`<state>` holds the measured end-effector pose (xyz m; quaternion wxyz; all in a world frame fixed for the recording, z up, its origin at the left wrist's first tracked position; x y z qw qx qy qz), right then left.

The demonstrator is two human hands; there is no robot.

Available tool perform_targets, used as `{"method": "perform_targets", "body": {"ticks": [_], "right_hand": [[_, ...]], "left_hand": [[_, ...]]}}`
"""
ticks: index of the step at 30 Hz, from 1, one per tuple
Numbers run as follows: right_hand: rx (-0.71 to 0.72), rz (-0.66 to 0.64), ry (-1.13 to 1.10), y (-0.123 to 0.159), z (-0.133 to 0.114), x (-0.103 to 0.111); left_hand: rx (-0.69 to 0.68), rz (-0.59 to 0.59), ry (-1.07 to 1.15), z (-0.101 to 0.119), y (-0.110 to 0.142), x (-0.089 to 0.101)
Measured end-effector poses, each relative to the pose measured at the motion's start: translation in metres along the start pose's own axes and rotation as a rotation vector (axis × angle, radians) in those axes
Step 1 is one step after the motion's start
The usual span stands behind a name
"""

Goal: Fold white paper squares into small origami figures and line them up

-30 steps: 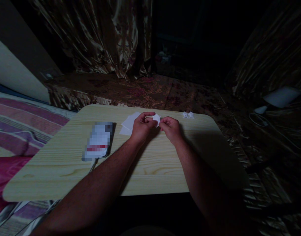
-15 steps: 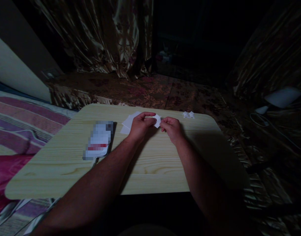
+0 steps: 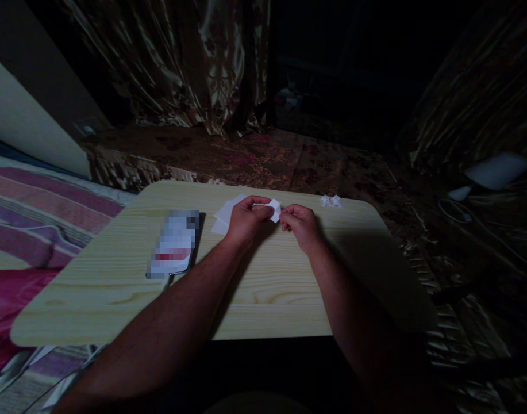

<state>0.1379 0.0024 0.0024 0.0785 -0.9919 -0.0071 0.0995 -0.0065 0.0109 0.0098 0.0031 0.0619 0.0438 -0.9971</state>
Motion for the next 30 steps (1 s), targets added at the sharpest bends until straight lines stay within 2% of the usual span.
{"method": "perform_targets", "body": {"ticks": [7, 13, 16, 19, 24, 30], "right_hand": [[0.042, 0.025, 0.025, -0.001, 0.001, 0.003], [0.060, 0.032, 0.064, -0.002, 0.002, 0.002], [0.084, 0.057, 0.001, -0.002, -0.001, 0.000], [0.121, 0.042, -0.043, -0.001, -0.007, 0.001], [0.123, -0.010, 0.016, 0.000, -0.007, 0.002], [0.117, 0.003, 0.023, -0.001, -0.004, 0.001]], "left_hand": [[0.033, -0.021, 0.025, 0.003, 0.001, -0.001], [-0.079, -0.054, -0.039, 0.003, 0.001, -0.001], [-0.128, -0.061, -0.069, 0.002, 0.001, -0.002], [-0.148, -0.081, -0.090, 0.001, 0.002, -0.003], [-0.171, -0.116, -0.110, -0.002, 0.003, -0.004], [-0.171, -0.149, -0.139, -0.004, 0.003, -0.003]]}}
Point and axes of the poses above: each hand's wrist, its own y-axis away from the middle knuckle, its own x-axis out of the back of the hand, z = x × y, the point moved 1 cm from there along -y, towards the middle knuckle, and after that the axes turned 10 degrees about -y, right-handed, at the moved point
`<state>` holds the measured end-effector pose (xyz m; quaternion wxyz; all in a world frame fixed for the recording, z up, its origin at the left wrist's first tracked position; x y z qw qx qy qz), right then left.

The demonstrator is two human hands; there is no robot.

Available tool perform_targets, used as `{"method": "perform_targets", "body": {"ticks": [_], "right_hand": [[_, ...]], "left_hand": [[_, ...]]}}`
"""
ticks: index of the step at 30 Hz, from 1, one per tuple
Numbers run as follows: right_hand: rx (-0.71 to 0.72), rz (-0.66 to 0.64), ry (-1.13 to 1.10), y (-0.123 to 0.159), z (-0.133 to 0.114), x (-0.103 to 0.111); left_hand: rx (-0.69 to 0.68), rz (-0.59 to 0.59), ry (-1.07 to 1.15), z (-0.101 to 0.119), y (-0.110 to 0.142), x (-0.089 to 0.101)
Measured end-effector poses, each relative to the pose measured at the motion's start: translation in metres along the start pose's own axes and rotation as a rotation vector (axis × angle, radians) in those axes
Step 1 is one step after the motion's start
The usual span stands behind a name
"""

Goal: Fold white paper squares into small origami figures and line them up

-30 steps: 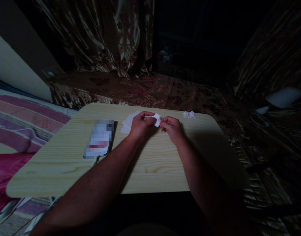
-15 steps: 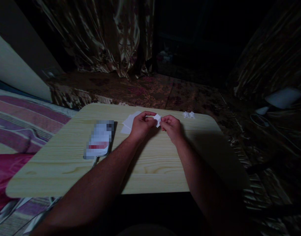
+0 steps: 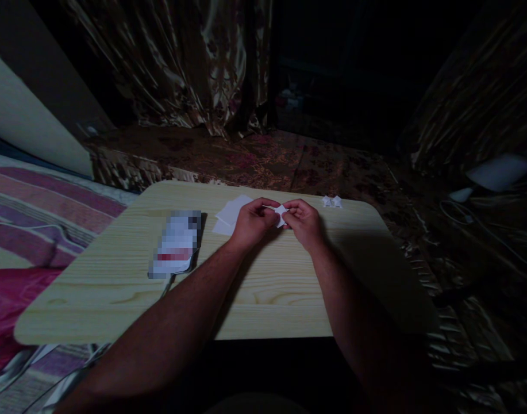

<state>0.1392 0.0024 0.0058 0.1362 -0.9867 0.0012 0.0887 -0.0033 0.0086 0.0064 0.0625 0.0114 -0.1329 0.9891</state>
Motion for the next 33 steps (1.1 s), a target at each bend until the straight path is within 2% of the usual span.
{"method": "perform_targets", "body": {"ticks": [15, 24, 33], "right_hand": [[-0.035, 0.019, 0.012, 0.0005, 0.0015, -0.0014], [-0.039, 0.015, 0.023, 0.0007, 0.0011, -0.0004], [-0.011, -0.015, 0.027, -0.0003, 0.0034, 0.0013]], "left_hand": [[-0.060, -0.008, -0.079, -0.0018, -0.0001, -0.0001], [-0.022, -0.028, -0.042, -0.0030, -0.0005, 0.0004], [0.005, 0.008, -0.044, 0.0000, 0.0005, -0.0008]]}}
Point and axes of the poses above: each hand's wrist, its own y-axis away from the middle knuckle, its own x-axis out of the back of the hand, z = x × y, the point moved 1 cm from there along -y, towards the middle knuckle, and after that the axes turned 10 degrees about -y, right-handed, at the moved point
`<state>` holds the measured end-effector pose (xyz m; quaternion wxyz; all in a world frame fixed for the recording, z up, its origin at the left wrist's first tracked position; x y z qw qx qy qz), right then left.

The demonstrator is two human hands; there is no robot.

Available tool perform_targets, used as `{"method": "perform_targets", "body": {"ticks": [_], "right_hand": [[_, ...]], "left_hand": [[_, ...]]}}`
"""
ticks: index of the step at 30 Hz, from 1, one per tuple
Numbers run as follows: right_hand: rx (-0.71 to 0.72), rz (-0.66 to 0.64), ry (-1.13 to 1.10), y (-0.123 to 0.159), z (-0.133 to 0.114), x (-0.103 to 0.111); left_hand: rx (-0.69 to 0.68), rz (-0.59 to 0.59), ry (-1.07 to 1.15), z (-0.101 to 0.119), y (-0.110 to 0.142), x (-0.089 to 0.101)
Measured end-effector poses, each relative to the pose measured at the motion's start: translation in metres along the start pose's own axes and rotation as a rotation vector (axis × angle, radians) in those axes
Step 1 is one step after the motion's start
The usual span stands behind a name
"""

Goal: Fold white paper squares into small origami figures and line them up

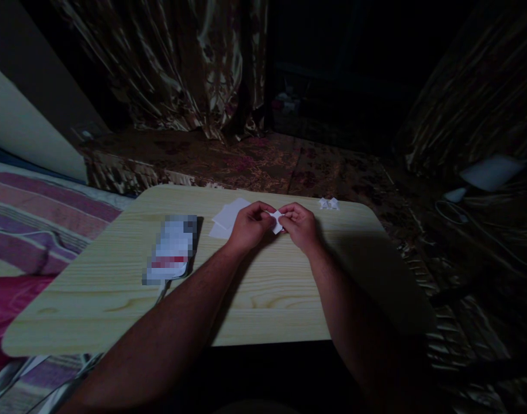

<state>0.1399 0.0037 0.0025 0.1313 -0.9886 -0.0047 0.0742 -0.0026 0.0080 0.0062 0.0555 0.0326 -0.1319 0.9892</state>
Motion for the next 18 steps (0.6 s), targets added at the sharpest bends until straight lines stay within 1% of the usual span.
{"method": "perform_targets", "body": {"ticks": [7, 14, 18], "right_hand": [[0.020, 0.006, 0.011, -0.0005, 0.0001, 0.0005], [0.045, -0.038, -0.007, -0.0002, -0.0028, 0.0021], [0.043, -0.030, -0.002, -0.0004, -0.0024, 0.0027]], "left_hand": [[-0.004, -0.019, 0.003, 0.0019, 0.0002, 0.0001], [-0.011, 0.003, -0.004, 0.0003, -0.0003, 0.0007], [-0.018, 0.007, 0.002, 0.0003, 0.0000, 0.0002]]}}
Point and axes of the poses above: each hand's wrist, its own y-axis away from the middle knuckle, its own x-axis out of the back of the hand, z = x × y, the point moved 1 cm from there along -y, towards the middle knuckle, and after that the axes turned 10 degrees about -y, right-handed, at the moved point
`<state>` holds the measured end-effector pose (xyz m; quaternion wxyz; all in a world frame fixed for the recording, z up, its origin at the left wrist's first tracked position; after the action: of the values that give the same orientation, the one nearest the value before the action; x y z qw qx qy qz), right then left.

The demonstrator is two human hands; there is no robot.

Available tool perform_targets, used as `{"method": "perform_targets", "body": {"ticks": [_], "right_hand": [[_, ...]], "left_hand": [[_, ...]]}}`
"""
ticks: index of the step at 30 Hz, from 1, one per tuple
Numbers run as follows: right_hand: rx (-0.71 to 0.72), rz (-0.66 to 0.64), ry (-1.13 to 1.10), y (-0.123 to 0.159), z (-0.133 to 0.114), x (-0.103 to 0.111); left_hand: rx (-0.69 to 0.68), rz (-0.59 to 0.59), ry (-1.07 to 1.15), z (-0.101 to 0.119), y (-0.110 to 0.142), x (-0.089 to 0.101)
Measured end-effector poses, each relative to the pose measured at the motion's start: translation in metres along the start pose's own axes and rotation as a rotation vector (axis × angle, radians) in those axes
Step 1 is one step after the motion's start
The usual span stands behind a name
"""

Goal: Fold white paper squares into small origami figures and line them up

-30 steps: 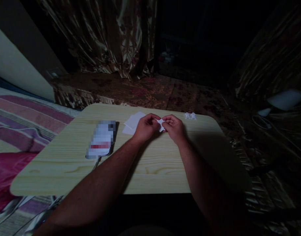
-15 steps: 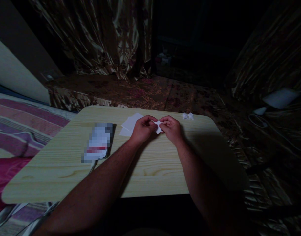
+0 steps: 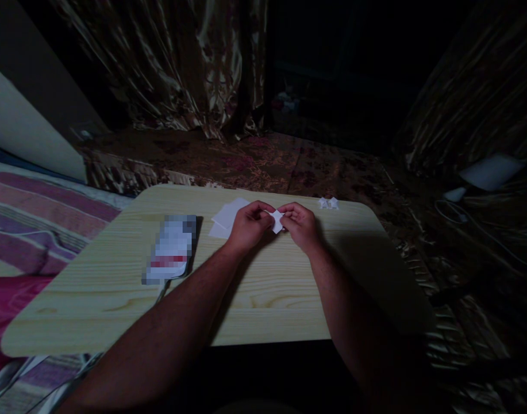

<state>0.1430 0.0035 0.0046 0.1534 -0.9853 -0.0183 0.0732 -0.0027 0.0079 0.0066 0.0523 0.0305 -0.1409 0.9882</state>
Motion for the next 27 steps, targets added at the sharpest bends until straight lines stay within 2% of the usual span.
{"method": "perform_targets", "body": {"ticks": [20, 27], "right_hand": [[0.021, 0.066, 0.008, -0.0003, -0.0021, -0.0023], [-0.124, 0.080, -0.027, -0.0026, 0.0041, 0.0009]], "left_hand": [[0.032, -0.015, -0.002, 0.0013, 0.0017, -0.0018], [0.033, 0.076, 0.040, 0.0035, -0.0013, 0.0002]]}}
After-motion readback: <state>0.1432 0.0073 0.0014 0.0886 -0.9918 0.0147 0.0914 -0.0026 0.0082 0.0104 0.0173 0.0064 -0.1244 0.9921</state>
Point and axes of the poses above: each hand's wrist, its own y-axis away from the middle knuckle, its own x-axis out of the back of the hand, z = x × y, the point moved 1 cm from there along -y, towards the middle knuckle, and after that the axes turned 10 degrees about -y, right-handed, at the moved point
